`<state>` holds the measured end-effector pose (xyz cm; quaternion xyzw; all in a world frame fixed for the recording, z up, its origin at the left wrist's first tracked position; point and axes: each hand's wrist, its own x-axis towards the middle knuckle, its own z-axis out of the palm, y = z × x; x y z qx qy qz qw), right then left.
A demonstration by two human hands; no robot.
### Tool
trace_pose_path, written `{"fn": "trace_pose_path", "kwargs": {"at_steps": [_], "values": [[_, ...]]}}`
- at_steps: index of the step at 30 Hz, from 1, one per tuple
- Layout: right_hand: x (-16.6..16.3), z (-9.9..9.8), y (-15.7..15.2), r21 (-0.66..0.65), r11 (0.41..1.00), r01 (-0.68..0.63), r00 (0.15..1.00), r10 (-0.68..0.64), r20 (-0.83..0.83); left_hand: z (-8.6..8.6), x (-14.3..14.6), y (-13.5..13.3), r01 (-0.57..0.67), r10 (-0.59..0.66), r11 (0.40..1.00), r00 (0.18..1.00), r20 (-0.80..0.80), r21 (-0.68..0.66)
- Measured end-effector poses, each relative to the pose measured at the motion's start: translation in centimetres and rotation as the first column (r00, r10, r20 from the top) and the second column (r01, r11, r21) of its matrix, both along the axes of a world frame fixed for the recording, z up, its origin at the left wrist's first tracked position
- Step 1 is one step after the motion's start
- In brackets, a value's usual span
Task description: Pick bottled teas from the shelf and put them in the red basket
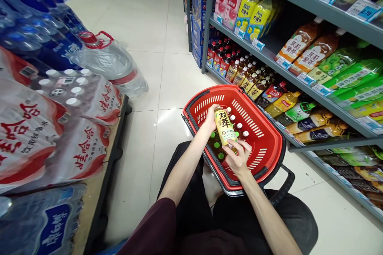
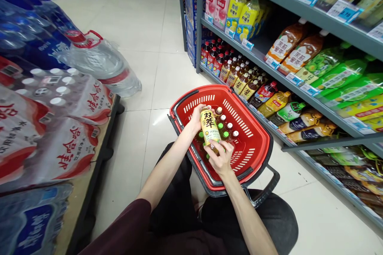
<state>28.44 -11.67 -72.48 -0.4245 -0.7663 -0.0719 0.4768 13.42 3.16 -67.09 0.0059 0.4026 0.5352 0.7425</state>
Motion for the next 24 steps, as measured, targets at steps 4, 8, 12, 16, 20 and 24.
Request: {"fn": "trace_pose_path", "kwargs": {"at_steps": [4,8,12,16,20,24], "values": [[-0.3,1.1,0.3,-0.002,1.0,-0.003,0.997,0.003,-0.072,0.0,-0.1,0.0,-0.029,0.029,1.0,0.999,-0.018,-0.005],[-0.3,1.3,0.4,-0.039,0.999,0.002,0.995,-0.006,-0.103,-0.2,-0.2,0.1,-0.039,0.039,0.999,0.999,-0.038,-0.005],[-0.3,1.4,0.4,-0.03,1.0,0.005,0.995,-0.008,-0.096,-0.4,-0.3,0.2,-0.047,0.048,0.999,0.998,-0.041,0.022],[-0.4,1.6,0.7,-0.107,0.993,0.05,0.986,-0.066,-0.155,-0.6,-0.3,0.3,-0.064,0.067,0.995,0.997,-0.04,0.073],[-0.6,1.4,1.0,-0.211,0.975,0.065,0.935,-0.133,-0.328,-0.5,-0.2,0.2,-0.062,0.069,0.988,0.997,-0.045,0.138],[-0.9,1.3,1.2,-0.354,0.932,0.073,0.82,-0.258,-0.511,-0.2,-0.1,0.1,-0.039,0.071,0.972,0.989,-0.133,0.232]]}}
